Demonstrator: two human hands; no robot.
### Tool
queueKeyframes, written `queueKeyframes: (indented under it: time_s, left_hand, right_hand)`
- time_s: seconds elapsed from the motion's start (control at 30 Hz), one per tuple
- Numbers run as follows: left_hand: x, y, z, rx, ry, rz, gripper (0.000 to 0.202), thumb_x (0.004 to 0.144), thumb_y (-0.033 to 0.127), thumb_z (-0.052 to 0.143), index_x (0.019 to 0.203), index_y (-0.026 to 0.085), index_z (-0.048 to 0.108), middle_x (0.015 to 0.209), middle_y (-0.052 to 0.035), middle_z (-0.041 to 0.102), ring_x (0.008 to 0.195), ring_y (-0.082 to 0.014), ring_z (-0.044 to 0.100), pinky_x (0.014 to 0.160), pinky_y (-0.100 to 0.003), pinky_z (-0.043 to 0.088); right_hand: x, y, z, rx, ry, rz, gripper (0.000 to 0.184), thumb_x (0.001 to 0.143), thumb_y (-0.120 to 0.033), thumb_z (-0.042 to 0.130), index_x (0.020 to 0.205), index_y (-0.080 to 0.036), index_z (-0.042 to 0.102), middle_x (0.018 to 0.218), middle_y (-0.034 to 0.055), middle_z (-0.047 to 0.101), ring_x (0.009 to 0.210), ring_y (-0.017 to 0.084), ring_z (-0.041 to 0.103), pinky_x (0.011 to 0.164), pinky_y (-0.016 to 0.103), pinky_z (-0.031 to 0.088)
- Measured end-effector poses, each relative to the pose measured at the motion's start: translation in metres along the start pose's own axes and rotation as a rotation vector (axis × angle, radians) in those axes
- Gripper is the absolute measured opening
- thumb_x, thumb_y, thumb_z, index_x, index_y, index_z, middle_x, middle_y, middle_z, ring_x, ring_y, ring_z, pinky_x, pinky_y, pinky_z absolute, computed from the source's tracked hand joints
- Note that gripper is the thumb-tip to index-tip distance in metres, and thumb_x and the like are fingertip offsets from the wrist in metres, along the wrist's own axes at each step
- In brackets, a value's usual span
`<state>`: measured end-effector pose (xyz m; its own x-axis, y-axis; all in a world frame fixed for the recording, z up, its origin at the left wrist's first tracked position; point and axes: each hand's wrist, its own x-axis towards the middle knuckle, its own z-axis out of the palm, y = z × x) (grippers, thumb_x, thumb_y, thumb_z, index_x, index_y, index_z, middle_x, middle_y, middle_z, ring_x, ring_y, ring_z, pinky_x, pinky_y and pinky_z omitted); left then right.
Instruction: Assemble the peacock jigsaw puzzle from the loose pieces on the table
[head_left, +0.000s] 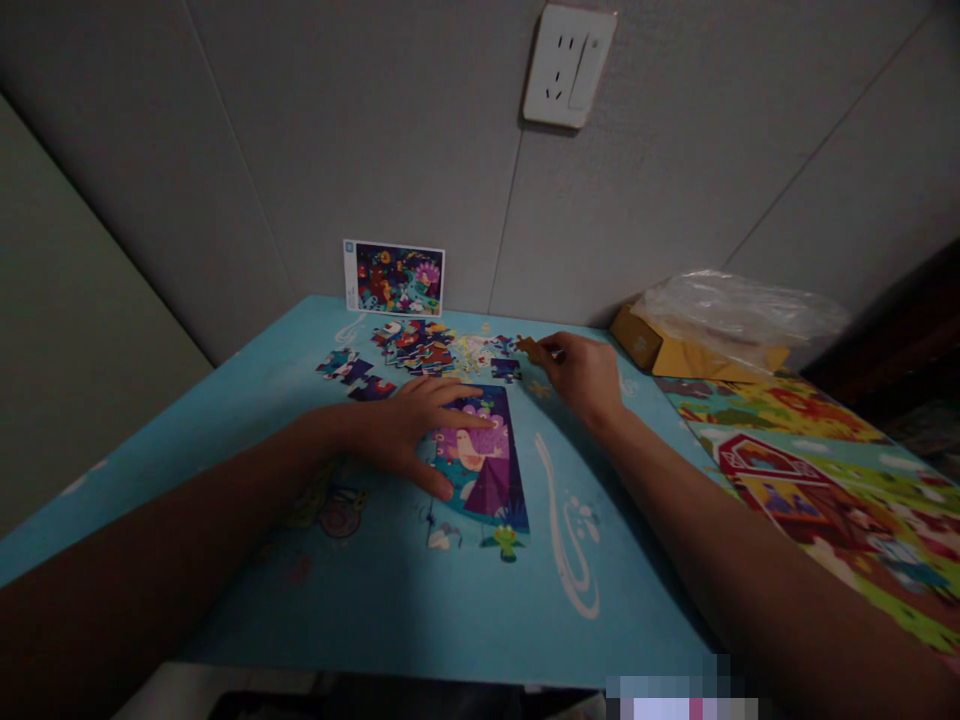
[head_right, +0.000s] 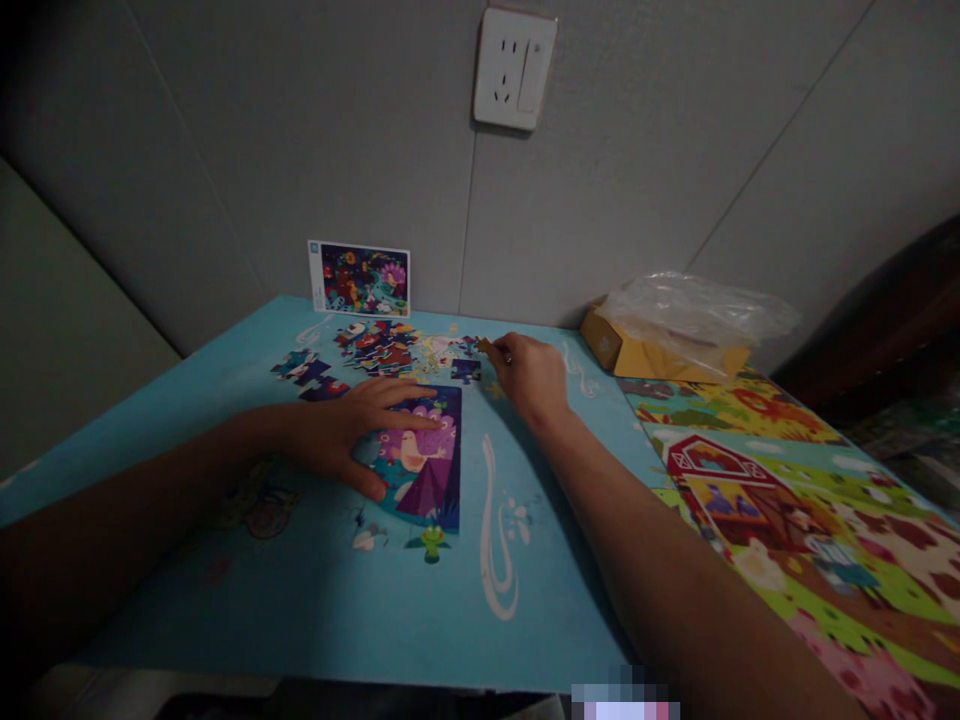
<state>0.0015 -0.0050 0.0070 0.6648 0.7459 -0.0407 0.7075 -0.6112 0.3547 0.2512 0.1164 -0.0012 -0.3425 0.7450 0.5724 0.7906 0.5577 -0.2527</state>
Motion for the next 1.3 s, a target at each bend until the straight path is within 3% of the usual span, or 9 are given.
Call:
queueKeyframes:
  time_s: [0.2, 0.3, 0.37, 0.53, 0.63, 0.73, 1.07, 1.3]
  left_hand:
    - [0.000, -0.002, 0.002, -0.003, 0.013, 0.007, 0.093, 0.068, 0.075, 0.071, 0.148, 0.034, 0.045, 0.162, -0.0121, 0.026, 0.147, -0.0432, 0.019, 0.117, -0.065, 0.012]
    - [0.000, -0.002, 0.001, -0.003, 0.009, 0.003, 0.094, 0.067, 0.075, 0.071, 0.148, 0.035, 0.044, 0.162, -0.0118, 0.025, 0.147, -0.0437, 0.019, 0.116, -0.066, 0.013]
    - [0.000, -0.001, 0.000, -0.007, 0.001, 0.000, 0.094, 0.067, 0.075, 0.071, 0.148, 0.036, 0.044, 0.162, -0.0119, 0.025, 0.147, -0.0444, 0.019, 0.116, -0.067, 0.013]
    - [0.000, 0.000, -0.001, -0.012, -0.019, -0.001, 0.094, 0.069, 0.078, 0.067, 0.149, 0.036, 0.042, 0.163, -0.0123, 0.024, 0.147, -0.0440, 0.019, 0.115, -0.068, 0.012]
    - [0.000, 0.000, -0.002, -0.016, -0.032, -0.016, 0.096, 0.068, 0.080, 0.066, 0.149, 0.036, 0.042, 0.163, -0.0123, 0.022, 0.148, -0.0444, 0.017, 0.115, -0.069, 0.012]
    - [0.000, 0.001, -0.002, -0.016, -0.033, -0.022, 0.095, 0.068, 0.079, 0.066, 0.149, 0.035, 0.042, 0.163, -0.0124, 0.022, 0.148, -0.0441, 0.017, 0.116, -0.068, 0.011]
    - [-0.001, 0.002, -0.002, -0.012, -0.002, -0.002, 0.093, 0.068, 0.074, 0.072, 0.148, 0.036, 0.045, 0.162, -0.0122, 0.026, 0.146, -0.0449, 0.022, 0.116, -0.068, 0.015]
    - [0.000, 0.000, 0.000, -0.017, 0.015, 0.006, 0.092, 0.067, 0.073, 0.073, 0.147, 0.036, 0.046, 0.162, -0.0121, 0.027, 0.146, -0.0453, 0.022, 0.115, -0.067, 0.015]
  right_hand:
    - [0.001, -0.005, 0.009, 0.059, -0.082, -0.128, 0.018, 0.089, -0.024, 0.062, 0.089, -0.013, 0.076, 0.084, 0.0097, 0.073, 0.075, 0.019, 0.066, 0.070, 0.027, 0.045]
    - [0.001, -0.005, 0.010, 0.122, -0.189, -0.154, 0.019, 0.089, -0.026, 0.062, 0.095, -0.016, 0.078, 0.090, 0.0083, 0.075, 0.075, 0.019, 0.067, 0.074, 0.028, 0.048]
    - [0.002, -0.002, 0.008, 0.145, -0.209, -0.103, 0.024, 0.091, -0.029, 0.059, 0.102, -0.019, 0.077, 0.096, 0.0077, 0.076, 0.078, 0.020, 0.069, 0.079, 0.030, 0.050]
    - [0.005, 0.018, 0.005, -0.015, -0.054, 0.162, 0.043, 0.087, -0.028, 0.060, 0.126, -0.012, 0.068, 0.120, 0.0156, 0.070, 0.113, 0.031, 0.063, 0.099, 0.041, 0.046]
    - [0.005, 0.026, 0.008, -0.055, -0.211, 0.267, 0.049, 0.085, -0.039, 0.064, 0.128, -0.015, 0.067, 0.120, 0.0145, 0.070, 0.114, 0.033, 0.063, 0.096, 0.043, 0.047]
    - [0.004, 0.026, 0.012, -0.061, -0.281, 0.309, 0.038, 0.088, -0.041, 0.060, 0.119, -0.023, 0.072, 0.112, 0.0095, 0.074, 0.108, 0.031, 0.066, 0.089, 0.040, 0.049]
    - [0.005, 0.028, 0.019, 0.073, -0.151, 0.248, 0.028, 0.082, -0.031, 0.068, 0.105, -0.017, 0.074, 0.101, 0.0086, 0.075, 0.092, 0.024, 0.068, 0.082, 0.034, 0.048]
    - [0.006, 0.024, 0.014, 0.173, -0.058, 0.277, 0.024, 0.079, -0.032, 0.070, 0.097, -0.016, 0.074, 0.099, 0.0095, 0.074, 0.094, 0.025, 0.067, 0.086, 0.036, 0.047]
